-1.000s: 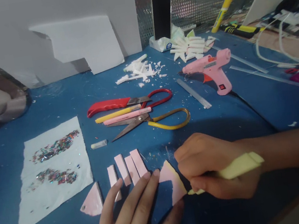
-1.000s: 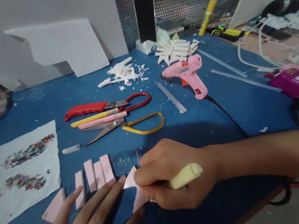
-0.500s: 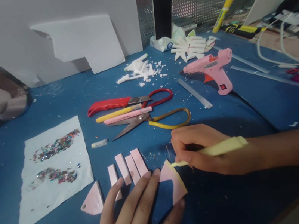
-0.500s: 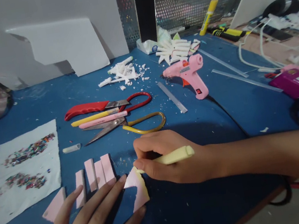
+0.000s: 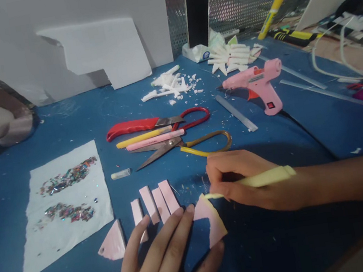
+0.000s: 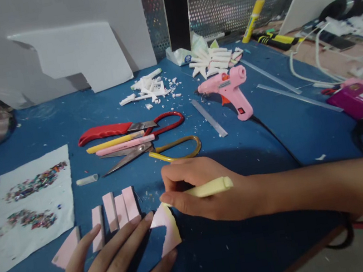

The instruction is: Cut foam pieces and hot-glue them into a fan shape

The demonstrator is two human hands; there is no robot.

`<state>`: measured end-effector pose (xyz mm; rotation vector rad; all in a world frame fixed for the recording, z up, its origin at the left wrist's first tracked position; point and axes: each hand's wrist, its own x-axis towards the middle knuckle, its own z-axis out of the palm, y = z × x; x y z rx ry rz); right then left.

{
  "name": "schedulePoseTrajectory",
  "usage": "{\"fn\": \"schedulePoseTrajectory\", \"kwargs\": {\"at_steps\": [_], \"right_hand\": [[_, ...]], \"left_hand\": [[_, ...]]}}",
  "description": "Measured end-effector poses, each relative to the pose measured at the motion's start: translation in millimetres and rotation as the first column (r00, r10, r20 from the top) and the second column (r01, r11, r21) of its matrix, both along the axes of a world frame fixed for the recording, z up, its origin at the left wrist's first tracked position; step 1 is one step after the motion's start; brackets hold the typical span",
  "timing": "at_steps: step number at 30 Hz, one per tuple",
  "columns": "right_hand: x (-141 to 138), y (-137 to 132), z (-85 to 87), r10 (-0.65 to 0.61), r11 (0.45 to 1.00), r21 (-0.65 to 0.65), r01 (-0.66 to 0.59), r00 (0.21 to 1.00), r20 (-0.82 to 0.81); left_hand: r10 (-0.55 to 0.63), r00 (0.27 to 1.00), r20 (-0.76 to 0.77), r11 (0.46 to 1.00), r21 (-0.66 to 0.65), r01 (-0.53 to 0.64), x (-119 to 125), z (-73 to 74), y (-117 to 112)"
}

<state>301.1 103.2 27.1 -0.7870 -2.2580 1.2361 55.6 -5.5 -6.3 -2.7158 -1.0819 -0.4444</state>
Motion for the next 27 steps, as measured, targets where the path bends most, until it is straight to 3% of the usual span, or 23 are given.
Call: {"fn": "schedulePoseTrajectory", "kwargs": {"at_steps": [11,21,27], "right_hand": [[0.7,0.3,1.1,0.014,0.999,-0.035,-0.013,1.0,0.021],[0.2,-1.0,1.1,-0.036,0.999,-0.024,0.037,0.998,0.047],[0.0,0.4,1.5,-0.033,0.999,-0.029,0.035,0.998,0.053]], "left_hand": [[-0.094,0.993,-0.068,0.994,0.049,0.098,-7.1,2.4,8.2],[-0.054,0.997,-0.055,0.998,0.019,0.055,-3.3,3.7,6.3],[-0.088,0.995,-0.049,0.995,0.038,0.09,-5.5,3.4,8.3]]}}
